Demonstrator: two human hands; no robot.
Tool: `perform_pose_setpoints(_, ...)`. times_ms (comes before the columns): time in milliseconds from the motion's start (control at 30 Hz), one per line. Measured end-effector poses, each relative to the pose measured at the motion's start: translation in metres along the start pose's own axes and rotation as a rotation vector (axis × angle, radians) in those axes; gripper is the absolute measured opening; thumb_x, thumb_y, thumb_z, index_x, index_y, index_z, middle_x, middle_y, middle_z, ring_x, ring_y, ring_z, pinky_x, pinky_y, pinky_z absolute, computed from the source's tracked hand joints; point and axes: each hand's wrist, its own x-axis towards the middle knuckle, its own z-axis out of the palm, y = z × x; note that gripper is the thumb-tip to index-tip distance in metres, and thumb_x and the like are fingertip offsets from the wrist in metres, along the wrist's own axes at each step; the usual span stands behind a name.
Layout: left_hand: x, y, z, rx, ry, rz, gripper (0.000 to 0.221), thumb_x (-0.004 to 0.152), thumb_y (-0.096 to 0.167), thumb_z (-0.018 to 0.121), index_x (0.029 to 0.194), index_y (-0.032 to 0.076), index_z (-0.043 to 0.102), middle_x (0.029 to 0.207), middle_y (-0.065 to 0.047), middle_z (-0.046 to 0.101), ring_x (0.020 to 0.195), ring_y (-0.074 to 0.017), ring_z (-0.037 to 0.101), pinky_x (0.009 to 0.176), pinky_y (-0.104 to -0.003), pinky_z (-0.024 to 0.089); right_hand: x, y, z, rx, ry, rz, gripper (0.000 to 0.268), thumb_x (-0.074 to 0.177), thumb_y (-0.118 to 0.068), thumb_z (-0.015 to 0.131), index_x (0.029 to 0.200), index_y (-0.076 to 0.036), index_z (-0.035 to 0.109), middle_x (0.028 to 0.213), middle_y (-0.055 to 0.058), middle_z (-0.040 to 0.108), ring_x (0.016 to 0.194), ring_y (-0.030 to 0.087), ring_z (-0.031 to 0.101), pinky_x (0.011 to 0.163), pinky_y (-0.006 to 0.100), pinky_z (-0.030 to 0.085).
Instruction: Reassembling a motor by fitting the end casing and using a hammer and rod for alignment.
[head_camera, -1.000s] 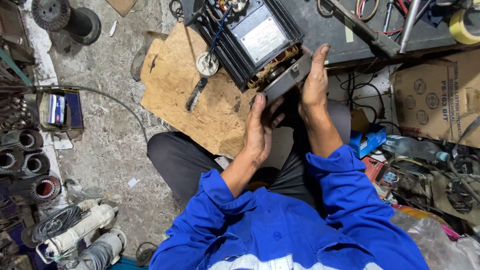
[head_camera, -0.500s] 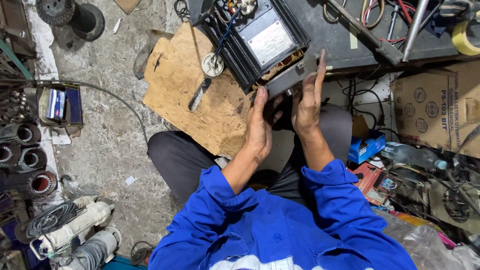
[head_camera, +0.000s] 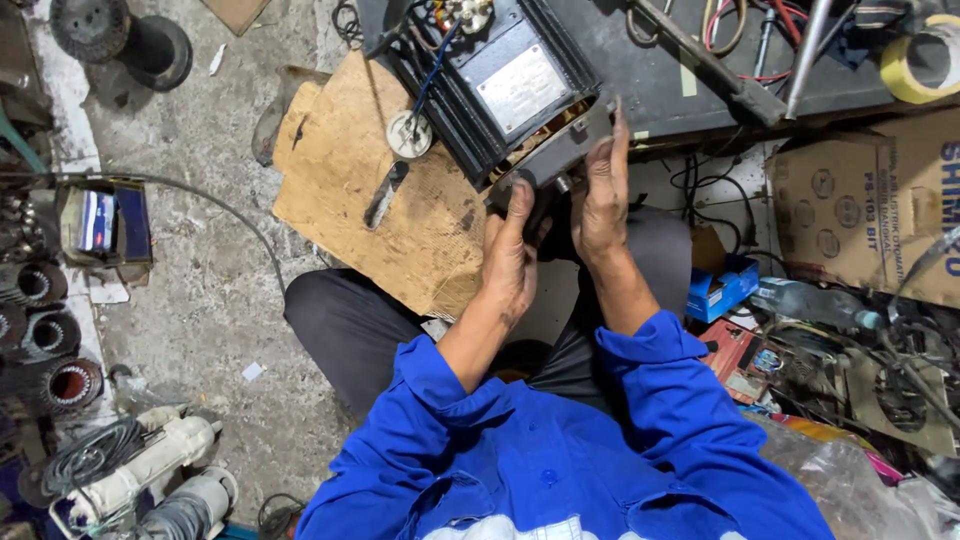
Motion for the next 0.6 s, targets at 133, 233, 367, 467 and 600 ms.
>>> perform_pose_setpoints(133,0.021,-0.034,-0.004,-0.106,0.119,0.141,0.095,0.081,0.045,0.086,0.14,-0.015,0.043,0.132,-0.028,0.048,0.132,-0.0411,0.046,0.117,-0.064,0.029,0.004,-0.042,0.017,-0.131,0.004,0.003,0.075,0.111,-0.067,0.027,0.164,-0.013,0.03,0.163,0.029,0.03,0.151,0.05,0.028,0.122,0.069,0.025)
perform_pose_setpoints(233,-0.003,-0.001,0.02,-0.134,0.03,0.154,0.048,0.076,0.046,0.084,0.09,0.007,0.06,0.097,-0.008,0.061,0.098,-0.0212,0.059,0.105,-0.038,0.046,0.038,-0.05,-0.024,-0.676,0.07,-0.274,0.053,0.112,-0.035,0.033,0.147,0.003,0.045,0.14,0.026,0.058,0.128,0.037,0.058,0.108,0.047,0.048)
perform_pose_setpoints(367,-0.005,0.0,0.023,-0.123,0.043,0.18,0.039,0.078,0.045,0.083,0.067,0.016,0.06,0.08,-0.001,0.063,0.087,-0.0156,0.062,0.108,-0.038,0.044,0.096,-0.019,-0.084,-1.161,0.207,-0.41,0.046,0.108,-0.03,0.058,0.143,0.0,0.053,0.14,0.024,0.058,0.127,0.04,0.054,0.104,0.063,0.049)
perform_pose_setpoints(467,-0.009,0.003,0.027,-0.083,0.066,0.177,0.04,0.078,0.047,0.083,0.079,0.01,0.067,0.09,-0.005,0.068,0.099,-0.0177,0.063,0.114,-0.04,0.04,0.114,-0.025,-0.095,-1.447,0.038,-0.356,0.032,0.098,-0.005,0.071,0.127,0.01,0.069,0.117,0.026,0.065,0.107,0.037,0.056,0.09,0.051,0.051)
perform_pose_setpoints(600,-0.006,0.0,0.027,-0.094,0.084,0.14,0.061,0.076,0.047,0.082,0.1,-0.007,0.069,0.123,-0.021,0.066,0.132,-0.0296,0.053,0.122,-0.046,0.027,0.134,-0.021,-0.102,-1.61,0.013,-0.486,0.031,0.091,-0.004,0.079,0.121,0.004,0.076,0.1,0.018,0.062,0.094,0.032,0.057,0.083,0.047,0.053)
